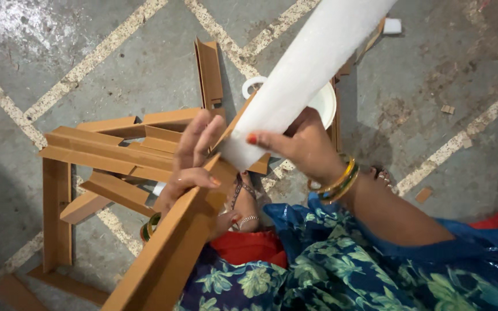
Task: The person sits on the floor and uses a white foam roller to apply glue from a white bucket onto the edges of brown cardboard strips. They repeatedly dip the roller into the bucket and roll it along the cardboard, then place the treated strips onto a pile.
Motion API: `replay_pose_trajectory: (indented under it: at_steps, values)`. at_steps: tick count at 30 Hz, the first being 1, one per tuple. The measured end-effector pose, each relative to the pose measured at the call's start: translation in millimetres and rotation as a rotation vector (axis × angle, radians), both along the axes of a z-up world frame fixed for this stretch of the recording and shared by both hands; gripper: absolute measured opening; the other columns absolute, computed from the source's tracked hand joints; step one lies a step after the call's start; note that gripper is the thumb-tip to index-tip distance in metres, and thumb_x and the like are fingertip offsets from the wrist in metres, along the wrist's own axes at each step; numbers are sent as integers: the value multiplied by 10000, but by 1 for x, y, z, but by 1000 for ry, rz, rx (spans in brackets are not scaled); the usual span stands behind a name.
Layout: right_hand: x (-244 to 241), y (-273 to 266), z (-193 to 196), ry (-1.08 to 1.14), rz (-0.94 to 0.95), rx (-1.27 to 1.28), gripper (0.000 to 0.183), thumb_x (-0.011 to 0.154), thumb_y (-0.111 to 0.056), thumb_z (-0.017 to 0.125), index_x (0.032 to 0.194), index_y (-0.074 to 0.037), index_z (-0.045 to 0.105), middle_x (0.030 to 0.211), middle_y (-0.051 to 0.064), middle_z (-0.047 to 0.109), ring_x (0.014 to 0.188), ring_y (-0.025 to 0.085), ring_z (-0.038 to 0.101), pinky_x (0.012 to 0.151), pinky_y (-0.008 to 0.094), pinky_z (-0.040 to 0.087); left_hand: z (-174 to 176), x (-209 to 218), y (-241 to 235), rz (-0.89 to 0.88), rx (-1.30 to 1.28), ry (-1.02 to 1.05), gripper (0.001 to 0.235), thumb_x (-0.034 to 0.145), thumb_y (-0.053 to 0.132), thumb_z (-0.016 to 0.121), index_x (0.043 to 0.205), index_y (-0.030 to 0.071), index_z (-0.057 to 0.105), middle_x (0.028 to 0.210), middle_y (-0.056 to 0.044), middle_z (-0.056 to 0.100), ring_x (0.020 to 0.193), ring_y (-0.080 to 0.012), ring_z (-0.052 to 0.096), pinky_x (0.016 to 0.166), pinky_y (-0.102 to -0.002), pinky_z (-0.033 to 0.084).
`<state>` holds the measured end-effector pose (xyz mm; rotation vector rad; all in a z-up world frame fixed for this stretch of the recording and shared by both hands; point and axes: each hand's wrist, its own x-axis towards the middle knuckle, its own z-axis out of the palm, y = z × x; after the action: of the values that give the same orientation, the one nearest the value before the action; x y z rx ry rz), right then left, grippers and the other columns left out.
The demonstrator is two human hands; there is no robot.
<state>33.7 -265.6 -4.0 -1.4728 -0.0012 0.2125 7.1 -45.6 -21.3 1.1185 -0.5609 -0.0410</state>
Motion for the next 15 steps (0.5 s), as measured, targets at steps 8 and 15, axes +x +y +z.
replay_pose_trajectory:
  at_steps: [8,15]
  values:
    - [9,-8,-10,11,-7,-370,364,782,-195,870,1066,-10,737,970,86,799,865,133,780,772,290,636,16,-3,15,-30,25,-63,415,880,141,832,1196,161,564,1709,-167,167,1595,-483,212,1301,-610,336]
    - [22,-44,-81,-85,-162,-404,352,808,-161,860,1094,2,734,1013,87,786,900,171,754,779,304,604,31,-12,14,4,-127,29,426,862,65,838,1196,218,624,1717,-129,171,1559,-481,233,1180,-624,423]
